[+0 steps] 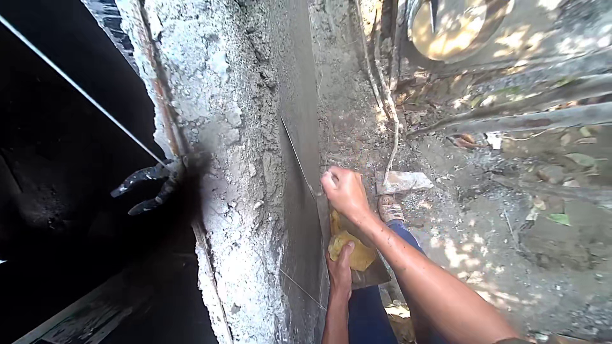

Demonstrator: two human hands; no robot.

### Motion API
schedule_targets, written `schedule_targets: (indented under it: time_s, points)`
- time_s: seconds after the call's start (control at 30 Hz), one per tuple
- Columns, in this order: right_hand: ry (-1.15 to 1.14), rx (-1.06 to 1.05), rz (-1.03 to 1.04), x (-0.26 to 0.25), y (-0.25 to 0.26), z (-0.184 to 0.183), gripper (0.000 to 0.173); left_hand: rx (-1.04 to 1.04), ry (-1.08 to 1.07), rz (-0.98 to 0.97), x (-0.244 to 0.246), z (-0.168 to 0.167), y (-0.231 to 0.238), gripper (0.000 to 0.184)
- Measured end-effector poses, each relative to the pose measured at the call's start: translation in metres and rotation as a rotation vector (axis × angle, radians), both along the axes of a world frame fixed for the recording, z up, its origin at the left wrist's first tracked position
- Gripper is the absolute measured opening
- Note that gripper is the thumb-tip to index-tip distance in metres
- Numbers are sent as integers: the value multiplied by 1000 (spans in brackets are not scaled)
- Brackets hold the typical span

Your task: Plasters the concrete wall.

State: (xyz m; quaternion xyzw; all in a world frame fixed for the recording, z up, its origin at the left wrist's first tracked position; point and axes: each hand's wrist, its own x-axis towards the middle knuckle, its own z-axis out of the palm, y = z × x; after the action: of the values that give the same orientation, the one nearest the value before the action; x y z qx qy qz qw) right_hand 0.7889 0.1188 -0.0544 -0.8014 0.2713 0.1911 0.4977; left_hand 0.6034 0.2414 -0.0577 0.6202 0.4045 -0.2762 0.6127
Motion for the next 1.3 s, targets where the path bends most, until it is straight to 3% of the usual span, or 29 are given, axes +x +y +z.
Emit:
schedule_targets:
  time_s: [0.17,0.23,0.3,0.37,0.53,0.6,0.7,0.87,0.93,1.03,1.2,1.23,1.3]
  points:
    - [11,6,-22,79,-23,-18,36,13,12,-19,-2,-3,1,57]
    - [-61,54,-37,54,-21,-14,36,12,0,-22,4,-6,1,57]
    - [-6,50,3,4,-8,-7,33,4,-11,-13,1,-5,1,54]
    - [86,53,18,-14,7,-3,32,-6,-17,-8,2,-6,3,54]
    - [13,30,-11,55,-13,-37,33,28,33,-26,-5,-9,9,62]
    - [-66,54,-9,25,-9,-33,33,27,26,-21,-3,-11,5,63]
    - [33,41,20,-20,9,-25,33,11,15,-13,-4,-8,2,58]
    - [-11,13,-20,66,-13,-49,34,30,32,-28,-9,-11,6,60]
    - [-73,43,-24,39,-10,-43,33,37,27,-33,-8,-12,2,61]
    - [61,81,20,-8,5,-27,34,37,9,-37,-5,-7,-3,61]
    - [19,43,-9,84,-22,-49,36,39,14,-63,-8,-6,3,60]
    - [7,37,-9,84,-24,-49,35,38,0,-57,-6,-9,2,60]
    - [-26,58,-8,34,-16,-41,35,24,-4,-49,-5,-10,-2,62]
